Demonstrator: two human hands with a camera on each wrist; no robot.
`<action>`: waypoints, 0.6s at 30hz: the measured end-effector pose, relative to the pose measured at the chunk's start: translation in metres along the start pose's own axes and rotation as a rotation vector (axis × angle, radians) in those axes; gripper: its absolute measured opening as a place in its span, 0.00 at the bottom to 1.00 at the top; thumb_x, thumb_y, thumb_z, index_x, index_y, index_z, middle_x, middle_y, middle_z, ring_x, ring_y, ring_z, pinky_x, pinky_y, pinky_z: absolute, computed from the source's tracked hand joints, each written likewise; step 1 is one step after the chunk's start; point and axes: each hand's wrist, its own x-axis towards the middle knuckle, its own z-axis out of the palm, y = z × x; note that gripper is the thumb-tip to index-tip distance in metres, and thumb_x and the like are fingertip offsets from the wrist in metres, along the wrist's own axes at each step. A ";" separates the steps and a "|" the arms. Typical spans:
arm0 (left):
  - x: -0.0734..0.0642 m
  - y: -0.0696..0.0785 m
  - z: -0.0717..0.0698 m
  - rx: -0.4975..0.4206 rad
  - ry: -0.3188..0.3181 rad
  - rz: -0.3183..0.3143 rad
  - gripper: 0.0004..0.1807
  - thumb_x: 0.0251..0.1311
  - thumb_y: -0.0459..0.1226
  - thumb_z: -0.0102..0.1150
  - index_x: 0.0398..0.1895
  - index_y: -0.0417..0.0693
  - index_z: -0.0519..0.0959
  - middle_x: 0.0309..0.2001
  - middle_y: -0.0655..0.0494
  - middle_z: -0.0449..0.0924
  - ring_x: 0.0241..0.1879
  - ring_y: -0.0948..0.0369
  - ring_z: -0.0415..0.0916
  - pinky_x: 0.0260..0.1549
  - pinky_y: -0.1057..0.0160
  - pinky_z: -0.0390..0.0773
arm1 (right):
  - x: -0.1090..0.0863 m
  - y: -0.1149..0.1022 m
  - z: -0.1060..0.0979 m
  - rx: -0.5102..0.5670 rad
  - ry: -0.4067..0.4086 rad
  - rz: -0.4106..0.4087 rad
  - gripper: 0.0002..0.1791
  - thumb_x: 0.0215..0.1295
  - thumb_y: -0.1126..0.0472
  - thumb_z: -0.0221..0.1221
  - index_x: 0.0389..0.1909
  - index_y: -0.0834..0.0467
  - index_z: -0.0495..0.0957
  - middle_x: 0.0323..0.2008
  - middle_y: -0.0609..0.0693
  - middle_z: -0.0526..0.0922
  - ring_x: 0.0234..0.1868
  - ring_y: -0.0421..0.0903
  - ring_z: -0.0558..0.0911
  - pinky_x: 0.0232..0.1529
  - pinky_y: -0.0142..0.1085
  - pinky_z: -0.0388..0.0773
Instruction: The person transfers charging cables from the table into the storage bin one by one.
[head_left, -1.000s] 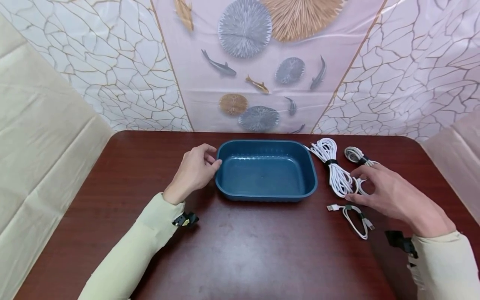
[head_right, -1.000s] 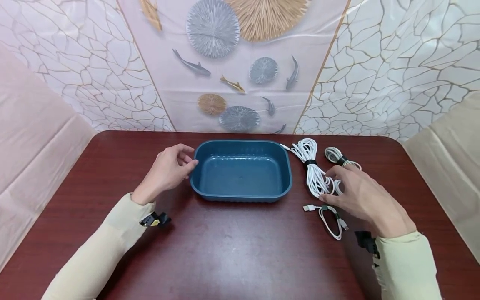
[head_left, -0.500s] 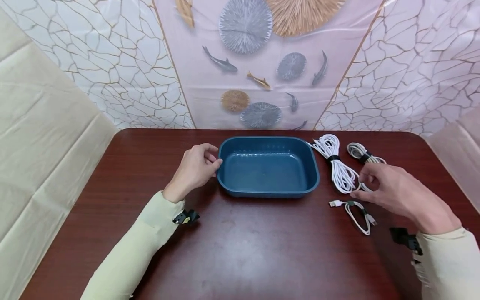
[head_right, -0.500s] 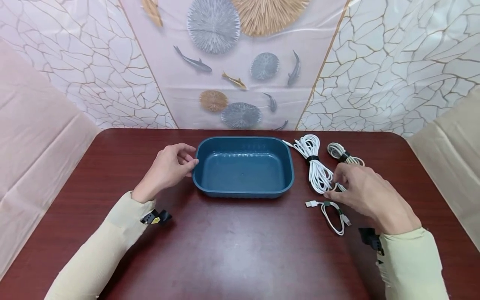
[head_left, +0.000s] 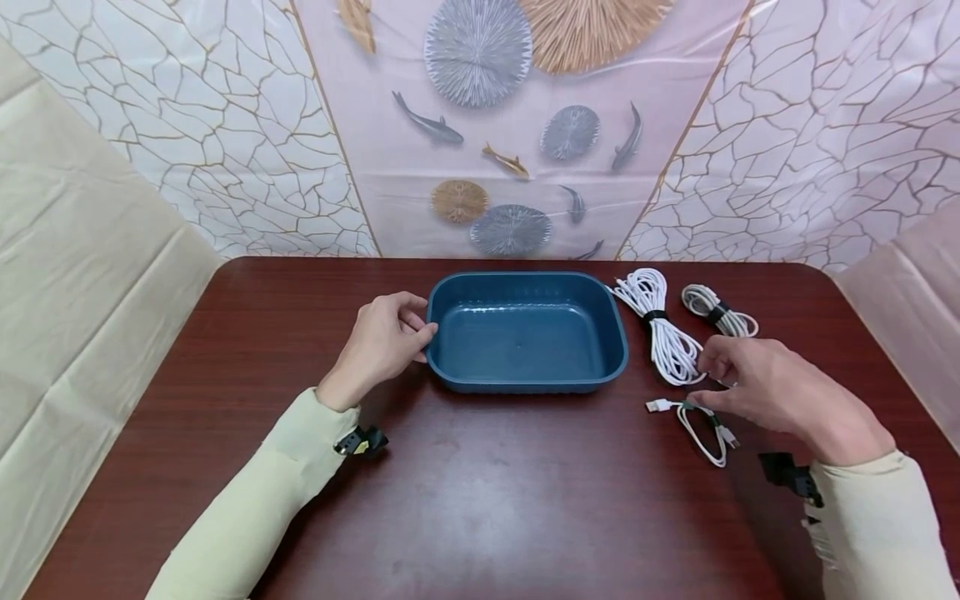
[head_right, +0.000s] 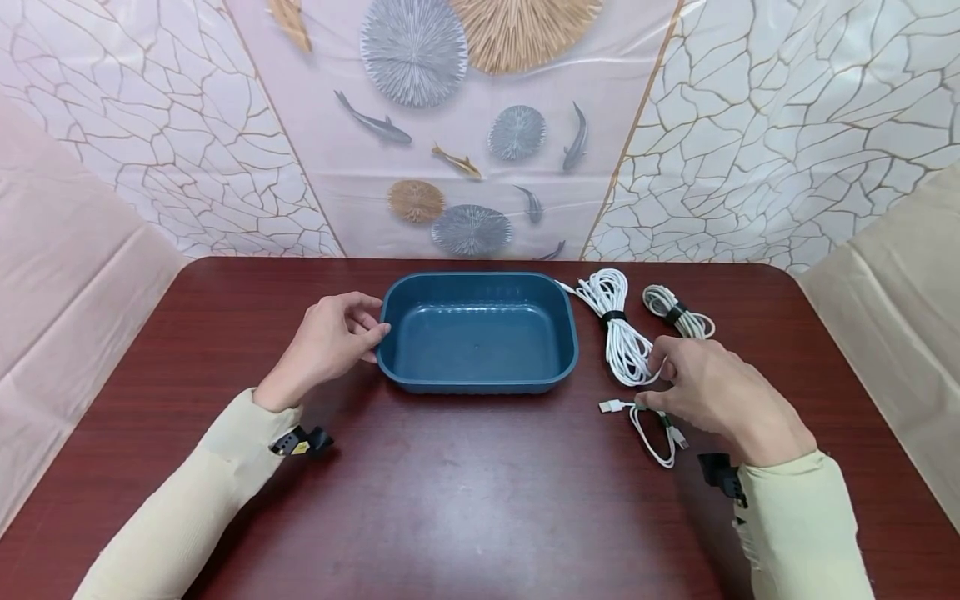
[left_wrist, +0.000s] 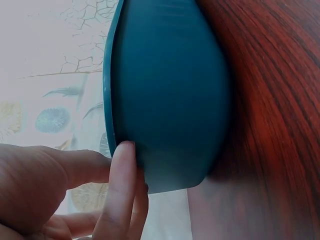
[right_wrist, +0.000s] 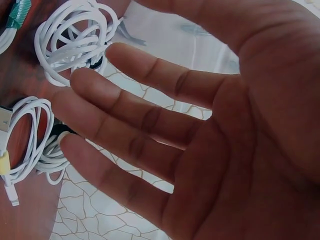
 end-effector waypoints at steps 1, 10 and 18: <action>0.000 0.000 0.000 -0.001 -0.002 0.000 0.23 0.67 0.34 0.64 0.63 0.36 0.76 0.37 0.43 0.86 0.23 0.56 0.87 0.28 0.64 0.89 | 0.000 0.000 0.000 -0.005 -0.001 -0.002 0.20 0.51 0.51 0.76 0.38 0.57 0.81 0.31 0.47 0.82 0.33 0.43 0.79 0.33 0.37 0.76; 0.000 0.000 0.000 -0.020 0.000 0.017 0.23 0.67 0.34 0.63 0.63 0.35 0.76 0.37 0.43 0.86 0.21 0.60 0.85 0.27 0.64 0.89 | -0.002 0.001 0.003 0.032 -0.090 0.008 0.18 0.51 0.54 0.75 0.37 0.57 0.80 0.26 0.41 0.81 0.28 0.38 0.76 0.28 0.31 0.72; 0.001 -0.002 0.001 -0.029 0.016 0.035 0.23 0.66 0.33 0.63 0.63 0.34 0.76 0.37 0.43 0.86 0.20 0.62 0.84 0.25 0.64 0.89 | -0.004 -0.002 0.005 0.062 -0.166 0.056 0.19 0.52 0.53 0.75 0.38 0.58 0.79 0.28 0.44 0.82 0.29 0.40 0.75 0.28 0.32 0.70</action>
